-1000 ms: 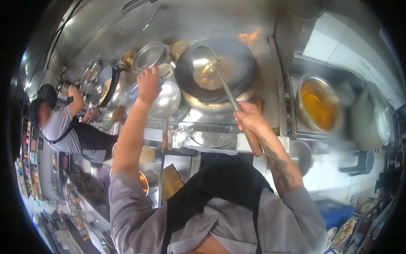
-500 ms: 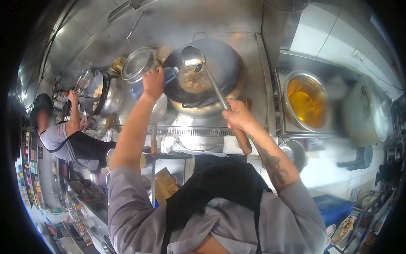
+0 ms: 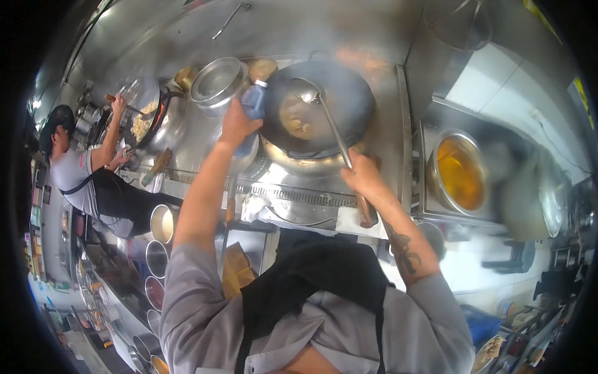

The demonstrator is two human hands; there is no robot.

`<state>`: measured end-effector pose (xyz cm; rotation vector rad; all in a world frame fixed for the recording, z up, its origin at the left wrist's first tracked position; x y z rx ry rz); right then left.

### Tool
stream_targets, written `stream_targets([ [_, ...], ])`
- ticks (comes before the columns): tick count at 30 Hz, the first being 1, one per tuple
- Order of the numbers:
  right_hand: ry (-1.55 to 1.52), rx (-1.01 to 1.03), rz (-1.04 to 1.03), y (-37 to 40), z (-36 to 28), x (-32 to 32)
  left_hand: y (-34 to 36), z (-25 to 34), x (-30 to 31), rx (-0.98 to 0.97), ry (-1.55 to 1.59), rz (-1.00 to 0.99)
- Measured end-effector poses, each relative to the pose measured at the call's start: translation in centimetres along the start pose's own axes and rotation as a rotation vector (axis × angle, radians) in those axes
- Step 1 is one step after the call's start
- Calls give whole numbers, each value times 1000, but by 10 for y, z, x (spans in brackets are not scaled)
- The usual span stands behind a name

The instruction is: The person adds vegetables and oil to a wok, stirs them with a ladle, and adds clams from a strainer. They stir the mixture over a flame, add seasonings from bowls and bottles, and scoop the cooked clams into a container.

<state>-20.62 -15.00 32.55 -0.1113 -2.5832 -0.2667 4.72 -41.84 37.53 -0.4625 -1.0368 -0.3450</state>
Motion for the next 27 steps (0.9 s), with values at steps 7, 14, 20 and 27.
stream_targets([
  [7,257,-78,-8,-43,17,-23,98,-77,74,52,579,369],
  [14,-105,-37,-238,-29,12,-31,231,-184,157,314,391,669],
  [20,259,-171,-143,-38,29,-4,324,-239,169,509,308,704],
  [27,-39,-121,-101,-66,5,-57,359,-275,106,466,438,592],
])
Point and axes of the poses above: each hand's wrist, its own y-axis away from the middle knuckle, its own x-axis out of the back of the hand, z = x × y, the point moved 5 cm from there along -y, towards the middle knuckle, and after that the axes turned 11 degrees about -z, right-handed, at the moved point
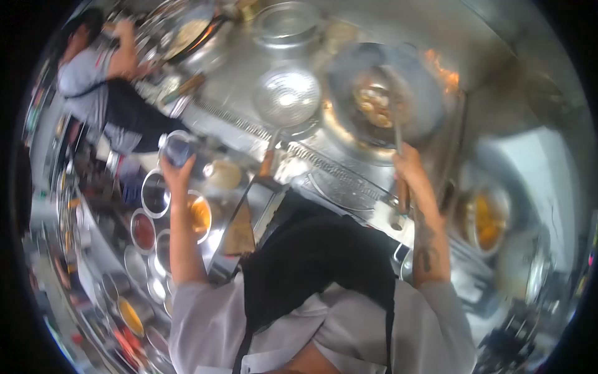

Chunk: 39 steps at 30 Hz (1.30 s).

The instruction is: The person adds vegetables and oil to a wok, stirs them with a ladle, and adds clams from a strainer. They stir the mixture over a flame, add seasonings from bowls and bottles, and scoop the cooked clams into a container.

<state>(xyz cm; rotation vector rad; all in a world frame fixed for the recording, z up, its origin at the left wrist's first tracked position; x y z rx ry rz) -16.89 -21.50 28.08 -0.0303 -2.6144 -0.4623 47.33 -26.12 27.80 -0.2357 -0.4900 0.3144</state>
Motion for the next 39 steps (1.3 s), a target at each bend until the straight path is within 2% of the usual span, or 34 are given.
stream_targets([
  [1,8,-75,-50,5,-7,2,0,-15,-6,-14,-34,-10],
  [3,-4,-57,-155,16,0,24,11,-16,-15,8,-149,22],
  [5,-1,-89,-108,42,-17,43,19,-25,-22,166,-241,18],
  [8,88,-75,11,58,-31,60,23,-70,-31,88,-297,34],
  [12,221,-45,248,40,-26,77,25,-89,-35,97,-97,0],
  [14,202,-97,244,17,-21,81,24,-105,-35,67,51,-71],
  [15,193,-122,240,6,-19,82,25,-116,-32,73,-246,-93],
  [20,-204,-69,155,-59,9,51,32,-103,-32,75,-43,-112],
  [22,-320,-88,83,-67,11,33,34,-142,-21,169,-82,-185],
  [24,-332,-136,7,-56,1,22,44,-143,-7,265,-89,-165],
  [25,-353,-120,-39,-44,-2,21,57,-114,7,311,-77,-109],
  [27,-393,-86,-128,-15,0,24,79,-39,18,237,-153,43],
  [29,-341,-114,-175,10,8,38,95,34,6,-11,-325,231],
  [31,-254,-122,-210,39,-1,57,96,77,-48,-94,-121,66],
  [33,-40,-124,-157,46,4,69,96,159,-122,-151,-195,-324],
  [35,147,-105,-64,48,4,73,107,190,-202,-456,-36,-572],
  [37,314,-64,74,34,0,61,122,241,-274,-619,-4,-763],
  [39,286,-42,110,8,13,40,130,281,-327,-915,-71,-688],
])
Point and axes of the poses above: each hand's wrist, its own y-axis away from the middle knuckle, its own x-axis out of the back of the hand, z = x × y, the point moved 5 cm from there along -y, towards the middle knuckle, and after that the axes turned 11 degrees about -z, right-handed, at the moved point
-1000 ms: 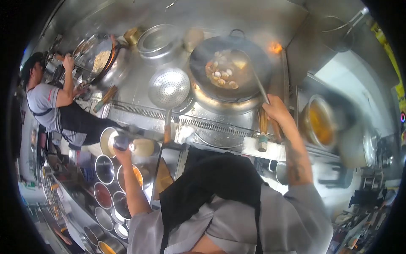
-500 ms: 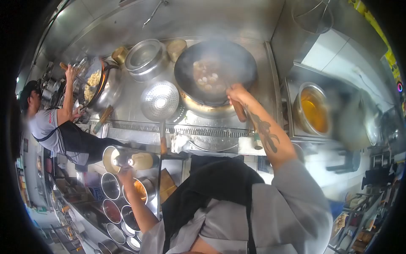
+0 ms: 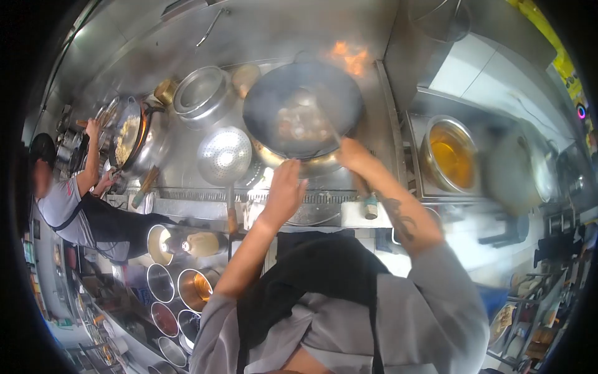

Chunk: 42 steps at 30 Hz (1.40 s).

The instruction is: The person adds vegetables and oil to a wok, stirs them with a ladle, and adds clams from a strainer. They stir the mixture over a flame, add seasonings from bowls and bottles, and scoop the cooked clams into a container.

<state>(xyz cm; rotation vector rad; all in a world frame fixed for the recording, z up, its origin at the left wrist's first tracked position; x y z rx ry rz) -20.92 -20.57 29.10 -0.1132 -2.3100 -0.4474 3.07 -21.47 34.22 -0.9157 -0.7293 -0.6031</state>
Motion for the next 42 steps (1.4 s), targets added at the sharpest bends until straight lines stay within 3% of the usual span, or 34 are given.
stream_targets([
  [3,-281,-57,-121,7,-18,-21,-33,-23,-58,-5,-111,-77],
  [6,-462,82,-250,19,8,-15,-48,-48,-85,79,-103,-246],
  [7,-435,-40,-295,30,9,-3,-51,-51,-85,88,-86,-242],
  [10,-137,-13,-266,49,1,23,-48,-45,-80,85,-44,-190],
  [11,183,-35,-146,54,-15,28,-50,-38,-73,45,-46,-136],
  [15,415,28,-49,30,-7,3,-50,-57,-91,72,4,-171],
  [19,441,25,-9,52,-37,19,-47,-38,-84,42,-80,-122],
  [23,297,181,36,76,-55,33,-49,-64,-99,103,-48,-221],
  [27,111,273,-133,102,-42,30,-42,-59,-100,127,-49,-226],
  [30,84,164,-182,114,-45,30,-45,-58,-95,115,-42,-220],
  [34,67,114,-44,117,-34,31,-47,-42,-70,27,9,-115],
  [37,44,201,143,119,-32,28,-47,-52,-81,62,29,-129],
  [39,15,326,339,110,-5,5,-48,-47,-76,51,17,-106],
  [42,-101,238,388,98,47,-42,-49,-46,-71,63,50,-144],
])
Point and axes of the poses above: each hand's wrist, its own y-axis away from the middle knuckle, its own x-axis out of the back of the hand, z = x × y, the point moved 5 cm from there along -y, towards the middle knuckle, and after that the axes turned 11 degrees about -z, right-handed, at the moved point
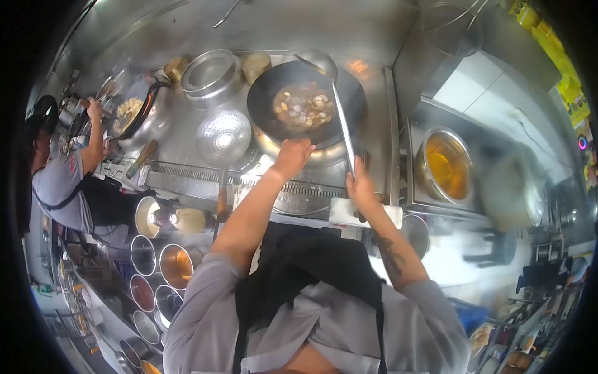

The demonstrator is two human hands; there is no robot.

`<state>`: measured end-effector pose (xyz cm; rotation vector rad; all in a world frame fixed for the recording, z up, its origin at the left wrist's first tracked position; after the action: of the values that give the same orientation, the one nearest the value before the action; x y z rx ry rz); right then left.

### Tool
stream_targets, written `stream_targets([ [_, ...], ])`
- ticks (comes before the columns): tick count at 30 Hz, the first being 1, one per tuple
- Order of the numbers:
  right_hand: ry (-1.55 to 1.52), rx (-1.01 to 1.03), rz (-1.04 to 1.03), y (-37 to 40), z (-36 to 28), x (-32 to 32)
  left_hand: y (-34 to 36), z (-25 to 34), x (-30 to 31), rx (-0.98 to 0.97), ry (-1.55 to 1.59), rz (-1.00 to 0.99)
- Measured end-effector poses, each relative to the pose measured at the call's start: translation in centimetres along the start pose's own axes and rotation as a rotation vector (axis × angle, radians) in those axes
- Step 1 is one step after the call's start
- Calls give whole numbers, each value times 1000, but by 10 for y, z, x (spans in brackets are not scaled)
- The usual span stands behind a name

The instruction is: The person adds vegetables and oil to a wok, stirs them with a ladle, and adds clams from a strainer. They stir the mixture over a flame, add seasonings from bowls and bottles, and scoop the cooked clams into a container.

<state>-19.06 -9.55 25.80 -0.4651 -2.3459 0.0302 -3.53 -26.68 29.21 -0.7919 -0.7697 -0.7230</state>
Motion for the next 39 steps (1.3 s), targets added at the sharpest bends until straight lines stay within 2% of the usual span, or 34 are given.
stream_targets([
  [3,77,-103,-80,12,44,-22,3,-6,-5,17,-18,-13],
  [5,74,-202,-162,13,42,-20,3,-10,-8,38,-29,-37],
  [8,-63,-207,-134,18,17,0,3,-13,-14,40,-52,-42],
  [11,-67,-18,-36,15,20,12,-1,-16,-16,24,-43,-9],
  [14,-26,-112,-127,7,25,21,0,-17,-18,42,-52,-48],
  [15,-132,-86,-167,0,37,19,-2,-15,-17,50,-63,-72],
  [18,-95,-106,-234,-10,37,17,-4,-20,-28,48,-47,-89],
  [19,-313,-176,-264,-12,28,13,-2,-24,-26,39,-22,-73],
  [20,-526,-262,-309,-10,16,9,5,-16,-12,17,-8,-57],
  [21,-684,-320,-350,-13,-1,6,12,-13,-1,100,42,-19],
  [22,-836,-392,-379,-16,-21,5,23,-5,17,36,47,109],
  [25,-1038,-427,-462,-23,-83,-4,65,24,122,27,169,262],
  [27,-1105,-397,-553,-29,-108,-23,109,18,185,38,156,373],
  [28,-1139,-382,-594,-29,-123,-33,136,5,217,54,110,421],
  [30,-1151,-405,-657,-28,-162,-55,204,-26,278,251,-45,601],
  [31,-1169,-414,-701,-28,-177,-68,239,-48,307,341,-64,594],
  [33,-1197,-418,-823,-29,-201,-94,321,-121,332,548,-73,762],
  [34,-1201,-447,-883,-29,-209,-107,366,-165,332,748,43,784],
  [36,-1207,-504,-1000,-29,-227,-134,457,-265,302,952,-212,559],
  [37,-1221,-501,-1077,-30,-235,-146,492,-302,278,1036,-175,414],
  [39,-1171,-537,-1150,-30,-253,-168,513,-333,253,1159,-173,156],
])
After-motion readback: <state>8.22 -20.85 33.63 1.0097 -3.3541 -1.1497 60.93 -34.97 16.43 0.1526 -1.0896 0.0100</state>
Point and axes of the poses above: each hand's wrist, its own y-axis away from the middle knuckle, its own x-axis out of the back of the hand, z = x × y, the point moved 5 cm from there along -y, towards the middle knuckle, and after that the axes turned 11 degrees about -z, right-handed, at the moved point
